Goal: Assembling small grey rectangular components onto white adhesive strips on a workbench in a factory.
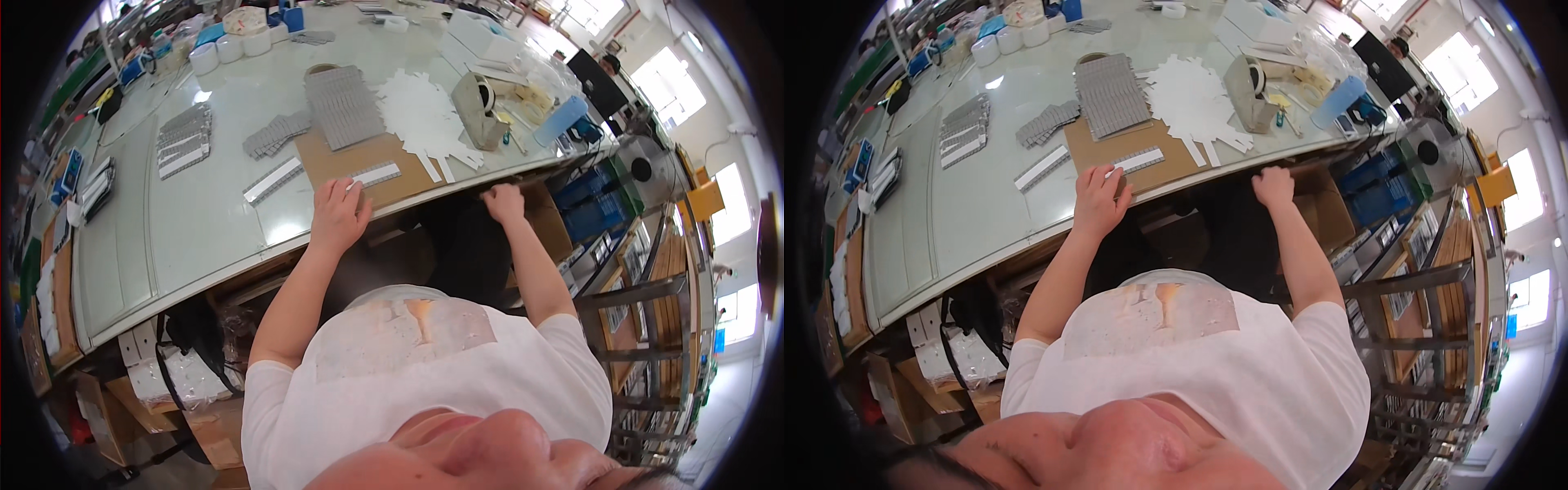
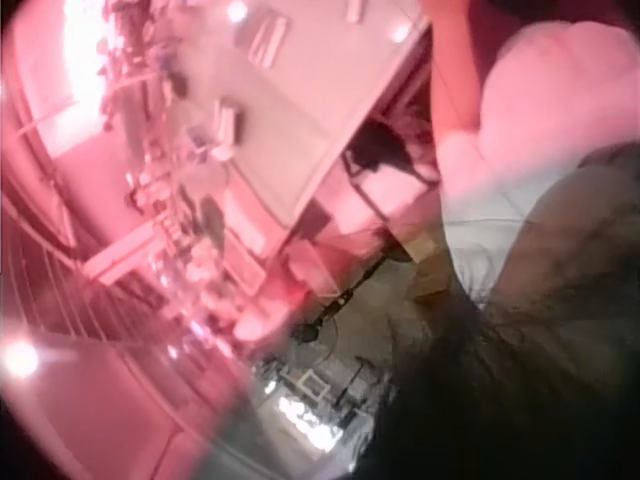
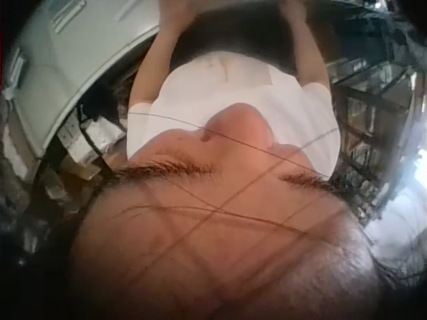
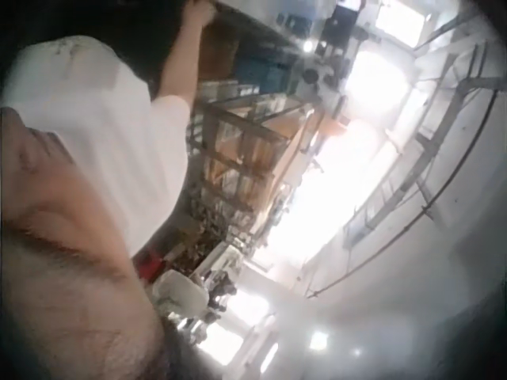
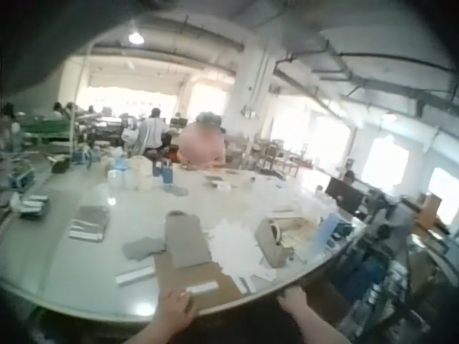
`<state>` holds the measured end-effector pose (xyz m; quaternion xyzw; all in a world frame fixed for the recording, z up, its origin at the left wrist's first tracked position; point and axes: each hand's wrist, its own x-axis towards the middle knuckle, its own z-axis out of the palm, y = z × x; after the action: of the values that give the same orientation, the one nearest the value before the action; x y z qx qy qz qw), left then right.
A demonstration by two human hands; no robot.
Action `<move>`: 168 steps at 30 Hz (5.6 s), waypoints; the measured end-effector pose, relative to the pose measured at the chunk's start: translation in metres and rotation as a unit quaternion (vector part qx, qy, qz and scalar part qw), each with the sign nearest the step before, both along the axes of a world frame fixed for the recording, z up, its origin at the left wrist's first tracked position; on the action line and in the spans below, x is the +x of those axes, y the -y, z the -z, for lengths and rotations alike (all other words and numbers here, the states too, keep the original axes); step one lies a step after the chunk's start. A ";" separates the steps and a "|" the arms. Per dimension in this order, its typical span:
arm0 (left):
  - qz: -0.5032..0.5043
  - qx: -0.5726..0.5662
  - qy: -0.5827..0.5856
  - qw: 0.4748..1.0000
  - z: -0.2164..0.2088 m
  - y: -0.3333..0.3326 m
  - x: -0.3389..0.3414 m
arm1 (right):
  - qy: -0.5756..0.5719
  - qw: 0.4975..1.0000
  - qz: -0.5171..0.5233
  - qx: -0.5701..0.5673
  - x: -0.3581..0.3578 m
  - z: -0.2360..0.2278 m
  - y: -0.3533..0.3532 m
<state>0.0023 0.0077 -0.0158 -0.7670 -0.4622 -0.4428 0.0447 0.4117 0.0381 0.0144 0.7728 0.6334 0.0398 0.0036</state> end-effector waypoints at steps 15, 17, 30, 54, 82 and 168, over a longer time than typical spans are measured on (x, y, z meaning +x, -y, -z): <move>-0.006 0.046 0.014 0.999 -0.002 0.002 0.000 | -0.133 0.983 -0.127 -0.001 0.022 0.079 -0.035; 0.000 0.041 0.017 0.999 -0.005 0.002 0.000 | -0.153 0.977 -0.142 0.032 0.023 0.086 -0.027; 0.069 -0.017 0.058 0.996 -0.020 0.005 0.000 | -0.258 0.958 0.034 0.123 0.002 0.119 -0.018; 0.003 -0.016 0.045 0.999 -0.025 0.006 0.008 | -0.336 0.848 -0.142 0.384 0.023 -0.014 -0.034; -0.023 -0.032 -0.008 0.999 -0.029 -0.001 0.011 | -0.632 0.774 0.017 0.038 0.092 -0.026 -0.195; -0.132 -0.544 0.017 0.829 -0.085 -0.034 -0.020 | -0.194 0.877 -0.420 0.134 -0.140 0.010 -0.032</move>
<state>-0.0176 0.0415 0.0693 -0.5916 -0.7257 -0.1228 -0.3292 0.2721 0.0702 0.0048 0.4198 0.8749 -0.0283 -0.2400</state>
